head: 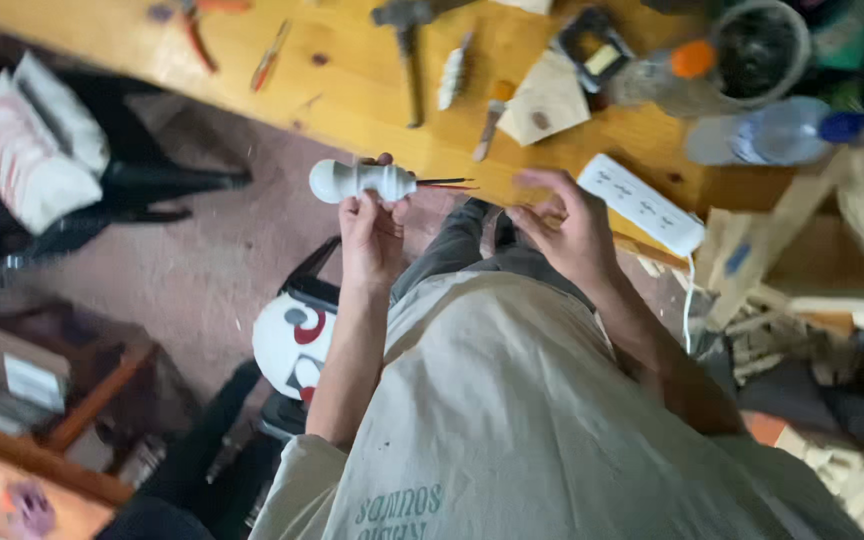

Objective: The person assembles a light fixture by screwing a bulb into a socket, wrapping the socket with white tape, and testing the bulb by plugging it into a power strip. They then use a screwdriver to adjust the wires inside the socket.

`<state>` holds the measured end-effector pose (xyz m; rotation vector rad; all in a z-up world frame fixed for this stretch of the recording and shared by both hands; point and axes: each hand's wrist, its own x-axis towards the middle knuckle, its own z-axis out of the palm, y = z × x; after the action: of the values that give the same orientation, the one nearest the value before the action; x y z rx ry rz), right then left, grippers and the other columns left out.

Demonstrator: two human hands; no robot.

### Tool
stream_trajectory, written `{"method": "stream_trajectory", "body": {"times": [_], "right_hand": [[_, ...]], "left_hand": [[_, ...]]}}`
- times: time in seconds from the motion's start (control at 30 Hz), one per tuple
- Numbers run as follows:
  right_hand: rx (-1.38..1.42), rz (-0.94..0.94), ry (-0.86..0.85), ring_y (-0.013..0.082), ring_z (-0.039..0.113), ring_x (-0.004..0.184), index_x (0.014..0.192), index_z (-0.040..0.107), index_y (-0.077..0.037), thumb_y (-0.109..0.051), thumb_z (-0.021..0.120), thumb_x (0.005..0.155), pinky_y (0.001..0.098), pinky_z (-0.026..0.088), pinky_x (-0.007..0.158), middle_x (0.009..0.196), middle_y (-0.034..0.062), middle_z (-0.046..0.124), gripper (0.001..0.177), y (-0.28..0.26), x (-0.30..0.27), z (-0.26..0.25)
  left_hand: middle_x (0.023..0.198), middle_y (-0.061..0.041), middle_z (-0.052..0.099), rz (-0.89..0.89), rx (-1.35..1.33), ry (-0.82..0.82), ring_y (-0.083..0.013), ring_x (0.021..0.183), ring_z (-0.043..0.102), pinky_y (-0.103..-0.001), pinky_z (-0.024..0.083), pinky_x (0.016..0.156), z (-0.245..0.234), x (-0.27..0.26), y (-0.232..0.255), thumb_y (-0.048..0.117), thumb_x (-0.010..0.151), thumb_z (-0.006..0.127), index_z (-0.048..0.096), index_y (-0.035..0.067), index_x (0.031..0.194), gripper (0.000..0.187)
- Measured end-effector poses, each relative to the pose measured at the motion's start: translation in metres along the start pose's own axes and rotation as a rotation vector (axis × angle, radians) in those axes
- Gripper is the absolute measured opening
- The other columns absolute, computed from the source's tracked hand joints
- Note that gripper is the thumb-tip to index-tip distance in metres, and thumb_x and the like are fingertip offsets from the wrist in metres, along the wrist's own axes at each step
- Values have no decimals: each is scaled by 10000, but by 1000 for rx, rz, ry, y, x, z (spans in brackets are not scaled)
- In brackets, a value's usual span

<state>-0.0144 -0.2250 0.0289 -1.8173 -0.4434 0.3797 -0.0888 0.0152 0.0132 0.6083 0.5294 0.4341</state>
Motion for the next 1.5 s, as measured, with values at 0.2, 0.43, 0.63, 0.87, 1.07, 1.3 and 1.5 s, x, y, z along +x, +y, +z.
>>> {"method": "stream_trajectory", "body": {"times": [0.2, 0.43, 0.63, 0.87, 1.07, 1.3, 1.5], "right_hand": [[-242, -545, 23, 213, 761, 1008, 1331, 665, -23, -389, 839, 923, 292, 645, 803, 1133, 120, 761, 575, -77, 61, 45], [-173, -422, -615, 342, 733, 780, 899, 730, -34, -102, 667, 979, 451, 550, 744, 783, 148, 714, 123, -139, 101, 85], [-129, -346, -671, 388, 700, 775, 918, 684, -12, -63, 634, 973, 463, 534, 727, 775, 195, 668, 90, -149, 141, 155], [-72, -137, -447, 238, 638, 702, 867, 680, -44, -129, 619, 1069, 359, 514, 742, 708, 84, 641, 227, -145, 207, 253], [-74, -89, -187, 357, 730, 969, 1188, 666, 0, -212, 714, 1080, 448, 581, 828, 1026, 202, 738, 243, -68, 295, 330], [-886, 326, -395, 412, -19, 1579, 1657, 39, -26, -861, 607, 799, 582, 67, 1272, 1710, 227, -42, 1325, -19, 395, 410], [-953, 291, -287, 512, 323, 1466, 1608, 231, 9, -745, 795, 704, 785, 351, 1071, 1621, 246, 307, 1306, 22, 392, 460]], "left_hand": [[864, -39, 684, 167, -76, 95, -258, 806, 769, -456, 675, 864, -109, -4, -8, 170, 942, 754, 560, 132, 926, 198], [902, -112, 702, 292, 64, 63, -228, 735, 751, -362, 688, 611, -71, -14, 67, 279, 896, 804, 622, 40, 1016, 324], [793, -119, 676, 243, 49, 39, -201, 611, 721, -360, 676, 509, -163, 38, 95, 233, 913, 783, 617, -17, 1010, 315], [767, -95, 696, 150, 188, 2, -179, 571, 711, -373, 669, 477, -125, 107, 227, 133, 831, 853, 656, -34, 1029, 326], [824, -118, 702, 183, 147, 32, -233, 660, 739, -422, 690, 554, -197, 195, 282, 202, 863, 832, 642, 39, 1091, 338], [1430, -155, 570, 201, -97, -195, -349, 1283, 615, -424, 531, 1122, -139, 237, 350, 263, 1028, 727, 523, 90, 1378, 441], [1476, -175, 572, 313, -96, -86, -332, 1316, 609, -369, 558, 1091, -124, 276, 363, 299, 1047, 666, 543, 84, 1413, 442]]}}
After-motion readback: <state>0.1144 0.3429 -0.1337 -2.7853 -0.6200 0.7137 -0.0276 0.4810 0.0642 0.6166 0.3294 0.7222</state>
